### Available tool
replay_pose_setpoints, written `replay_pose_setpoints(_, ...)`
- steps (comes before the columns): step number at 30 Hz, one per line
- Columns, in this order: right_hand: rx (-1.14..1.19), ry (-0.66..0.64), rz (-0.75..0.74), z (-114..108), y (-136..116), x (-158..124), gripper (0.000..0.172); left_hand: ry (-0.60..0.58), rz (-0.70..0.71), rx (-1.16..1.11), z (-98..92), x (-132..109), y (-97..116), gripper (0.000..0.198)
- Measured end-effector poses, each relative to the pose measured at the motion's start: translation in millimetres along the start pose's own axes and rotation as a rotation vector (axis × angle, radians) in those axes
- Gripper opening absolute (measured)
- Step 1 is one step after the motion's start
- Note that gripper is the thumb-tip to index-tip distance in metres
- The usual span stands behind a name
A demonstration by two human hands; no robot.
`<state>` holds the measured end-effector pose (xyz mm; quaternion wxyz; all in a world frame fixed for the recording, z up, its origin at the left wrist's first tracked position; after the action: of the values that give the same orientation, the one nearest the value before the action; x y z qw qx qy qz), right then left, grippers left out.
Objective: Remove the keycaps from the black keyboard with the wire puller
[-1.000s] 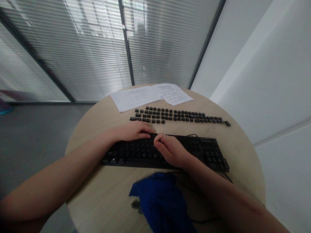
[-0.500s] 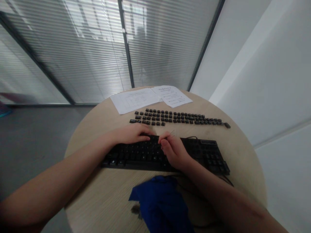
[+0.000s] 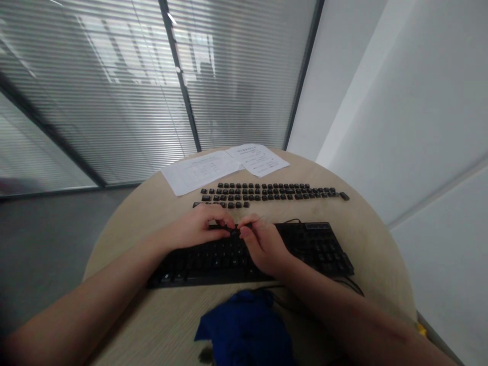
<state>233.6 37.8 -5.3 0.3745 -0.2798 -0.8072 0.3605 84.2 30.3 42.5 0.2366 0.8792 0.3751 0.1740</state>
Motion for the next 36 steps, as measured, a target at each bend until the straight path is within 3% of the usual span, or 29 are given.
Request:
replay_pose_setpoints(13,-0.305,-0.043,-0.160,4.5,-26.9,2.1,0.025,-0.060,-0.066,-0.046,9.5,-1.5,-5.6,0.021)
replay_pose_setpoints(20,-0.344,0.057,-0.191,-3.2,-29.0,3.0,0.028,-0.019,-0.088,-0.171,1.2,-7.0,-23.4,0.013)
replay_pose_setpoints(25,-0.390,-0.095,-0.387,7.0,-48.1,-0.9,0.029,0.076,-0.121,-0.059,-13.9,-7.1,-35.1,0.016)
replay_pose_setpoints(30,-0.439,-0.213,-0.558,20.3,-66.6,-9.6,0.028,0.000,-0.141,0.174,-19.9,21.8,-31.8,0.015)
replay_pose_setpoints(36,-0.436,-0.163,-0.600,24.2,-68.5,-10.1,0.026,0.023,-0.163,0.368,-10.7,77.4,-41.6,0.020)
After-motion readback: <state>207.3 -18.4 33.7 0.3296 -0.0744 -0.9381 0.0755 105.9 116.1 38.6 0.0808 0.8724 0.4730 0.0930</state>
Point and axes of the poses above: each hand's wrist, its own x-axis towards the middle knuckle, its own z-axis out of the palm, y = z × x, the point moved 8 cm from there along x, towards the middle knuckle, and after that the axes turned 7 degrees about -y, right-handed, at the moved point
